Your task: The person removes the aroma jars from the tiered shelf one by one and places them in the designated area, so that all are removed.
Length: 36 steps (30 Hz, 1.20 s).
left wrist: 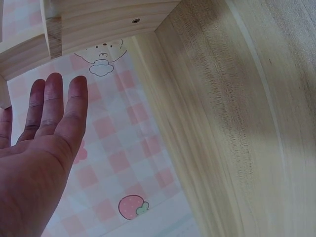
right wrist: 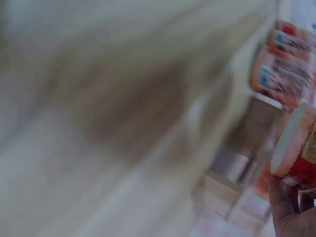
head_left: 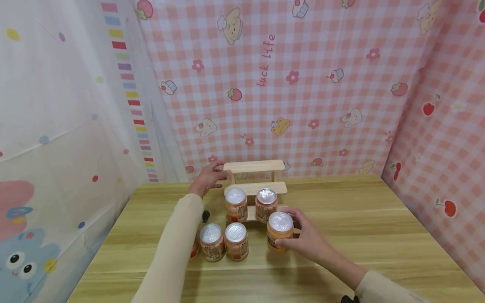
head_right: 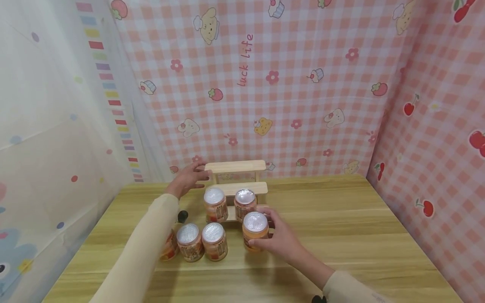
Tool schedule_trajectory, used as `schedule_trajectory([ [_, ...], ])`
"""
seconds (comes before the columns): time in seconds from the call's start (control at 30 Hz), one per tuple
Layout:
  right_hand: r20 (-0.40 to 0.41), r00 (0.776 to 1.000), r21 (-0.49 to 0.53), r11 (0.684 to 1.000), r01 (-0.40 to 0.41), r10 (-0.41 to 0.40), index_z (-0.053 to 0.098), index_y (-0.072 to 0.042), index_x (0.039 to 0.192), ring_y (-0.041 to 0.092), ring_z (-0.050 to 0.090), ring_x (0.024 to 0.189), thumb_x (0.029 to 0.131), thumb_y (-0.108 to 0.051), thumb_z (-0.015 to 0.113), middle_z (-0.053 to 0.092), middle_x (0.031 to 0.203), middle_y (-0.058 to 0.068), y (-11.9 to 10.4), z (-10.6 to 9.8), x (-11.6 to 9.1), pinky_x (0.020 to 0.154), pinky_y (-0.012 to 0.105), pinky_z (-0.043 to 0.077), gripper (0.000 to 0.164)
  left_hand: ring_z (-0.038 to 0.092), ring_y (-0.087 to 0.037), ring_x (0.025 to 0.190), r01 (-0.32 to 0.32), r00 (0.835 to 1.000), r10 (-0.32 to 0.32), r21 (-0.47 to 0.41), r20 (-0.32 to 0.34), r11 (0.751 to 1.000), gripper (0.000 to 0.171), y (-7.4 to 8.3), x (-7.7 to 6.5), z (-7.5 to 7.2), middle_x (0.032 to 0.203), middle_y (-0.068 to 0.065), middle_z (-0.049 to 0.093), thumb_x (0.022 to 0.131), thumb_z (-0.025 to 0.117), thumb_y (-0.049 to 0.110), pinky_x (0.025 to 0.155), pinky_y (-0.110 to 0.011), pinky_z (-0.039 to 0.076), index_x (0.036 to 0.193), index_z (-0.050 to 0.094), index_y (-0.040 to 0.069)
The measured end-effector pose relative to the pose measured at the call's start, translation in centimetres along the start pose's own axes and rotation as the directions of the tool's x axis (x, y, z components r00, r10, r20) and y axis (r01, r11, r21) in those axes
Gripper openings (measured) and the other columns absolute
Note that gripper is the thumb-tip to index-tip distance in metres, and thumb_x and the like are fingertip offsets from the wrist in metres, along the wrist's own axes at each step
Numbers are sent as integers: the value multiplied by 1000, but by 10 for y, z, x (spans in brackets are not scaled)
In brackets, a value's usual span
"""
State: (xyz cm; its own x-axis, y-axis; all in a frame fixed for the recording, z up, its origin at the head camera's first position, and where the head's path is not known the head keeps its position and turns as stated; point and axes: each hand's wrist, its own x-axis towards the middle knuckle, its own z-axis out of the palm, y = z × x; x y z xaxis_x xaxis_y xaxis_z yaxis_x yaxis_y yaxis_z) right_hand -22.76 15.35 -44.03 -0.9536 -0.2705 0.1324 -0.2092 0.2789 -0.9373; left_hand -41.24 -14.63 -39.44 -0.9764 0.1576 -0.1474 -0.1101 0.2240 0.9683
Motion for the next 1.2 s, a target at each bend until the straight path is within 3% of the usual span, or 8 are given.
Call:
schedule_trajectory([
  [0.4,-42,999,-20,1000,-6,6,52,-12,128,32,59,109,69,-6,90,58,122,13,36,37,4,88,41,53,71,51,-39,126,-5,1000,5,11,-3,1000,57,2,-3,1,140,-22,48,97,67,20,100,-54,45,148,42,12],
  [0.67,-44,999,-27,1000,10,-12,50,-9,128,34,58,113,67,-5,91,57,122,14,40,50,9,95,50,50,73,53,-37,123,1,1000,-1,18,-7,1000,58,3,-2,3,138,-22,50,97,66,21,99,-53,46,149,41,12],
  [0.93,-45,999,1,1000,21,-21,48,-6,132,35,54,120,70,-3,89,55,127,15,39,58,9,98,46,49,74,53,-37,124,15,1000,-14,16,-11,1000,57,1,-1,2,137,-21,51,98,66,23,99,-53,46,148,42,14],
  [1.2,-33,999,71,997,-1,4,43,-1,138,41,52,123,73,-9,88,53,133,22,34,51,3,97,43,50,79,53,-38,123,11,1000,-10,6,-14,1000,57,0,-3,0,136,-21,50,97,66,21,100,-54,46,148,42,13],
])
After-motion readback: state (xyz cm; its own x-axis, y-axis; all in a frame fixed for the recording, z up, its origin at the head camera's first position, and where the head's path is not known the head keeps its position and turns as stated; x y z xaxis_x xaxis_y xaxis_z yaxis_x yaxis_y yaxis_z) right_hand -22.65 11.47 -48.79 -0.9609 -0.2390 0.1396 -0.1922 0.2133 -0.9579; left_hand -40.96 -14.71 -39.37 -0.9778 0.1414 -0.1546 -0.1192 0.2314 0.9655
